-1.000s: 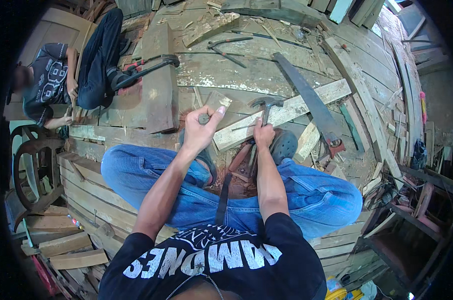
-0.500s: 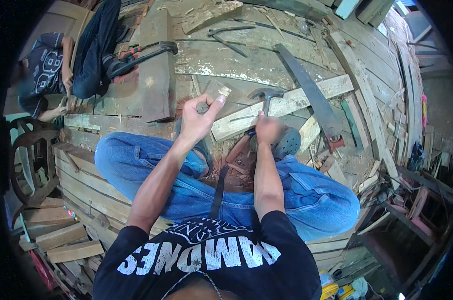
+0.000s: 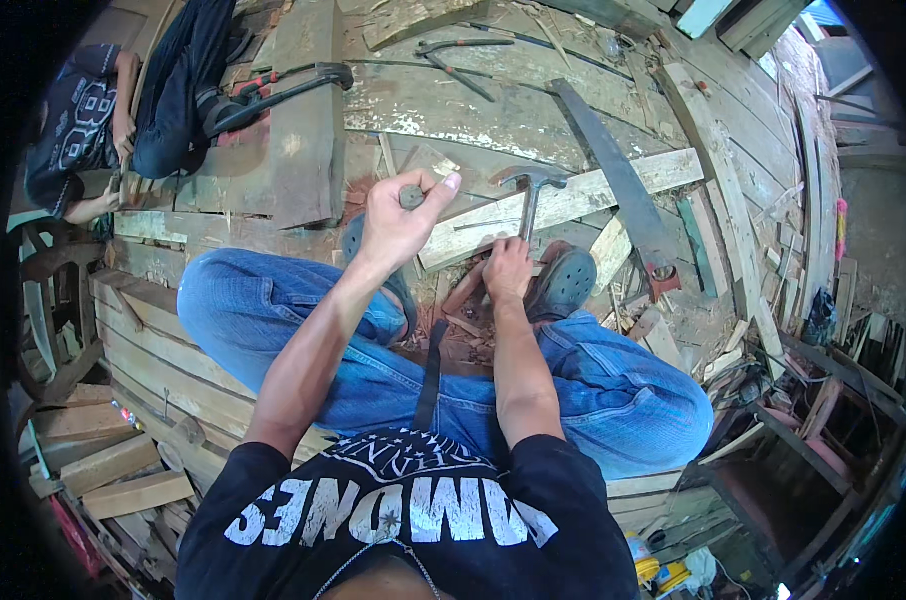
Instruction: Shaping and finishing a wooden handle using a lighter, hammer, and file.
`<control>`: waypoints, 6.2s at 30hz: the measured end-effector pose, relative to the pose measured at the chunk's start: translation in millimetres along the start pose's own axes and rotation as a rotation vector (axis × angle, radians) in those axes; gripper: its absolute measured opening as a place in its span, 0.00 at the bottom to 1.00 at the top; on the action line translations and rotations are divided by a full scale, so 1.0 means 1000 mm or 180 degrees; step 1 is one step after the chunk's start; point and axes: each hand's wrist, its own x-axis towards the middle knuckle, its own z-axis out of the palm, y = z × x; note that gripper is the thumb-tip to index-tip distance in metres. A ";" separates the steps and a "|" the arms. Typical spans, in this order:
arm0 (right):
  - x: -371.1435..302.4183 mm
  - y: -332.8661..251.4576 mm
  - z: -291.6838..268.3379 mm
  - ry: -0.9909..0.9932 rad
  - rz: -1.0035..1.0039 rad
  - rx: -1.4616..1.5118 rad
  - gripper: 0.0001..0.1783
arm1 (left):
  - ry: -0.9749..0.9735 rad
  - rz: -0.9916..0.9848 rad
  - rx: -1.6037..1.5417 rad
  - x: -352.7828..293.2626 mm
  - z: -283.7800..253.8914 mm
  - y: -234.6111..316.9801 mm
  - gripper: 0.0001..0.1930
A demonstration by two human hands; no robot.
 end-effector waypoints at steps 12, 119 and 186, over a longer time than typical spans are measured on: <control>0.001 0.003 0.003 -0.0642 -0.0731 -0.1084 0.13 | -0.0029 -0.0044 -0.0027 -0.001 -0.003 -0.003 0.18; -0.007 -0.084 -0.310 -0.2656 0.1327 0.5481 0.21 | -0.0397 0.4014 0.2407 0.018 -0.055 0.131 0.03; -0.011 -0.103 -0.303 -0.3003 0.1236 0.5530 0.28 | -0.1363 0.0141 -0.4108 0.030 -0.053 0.141 0.17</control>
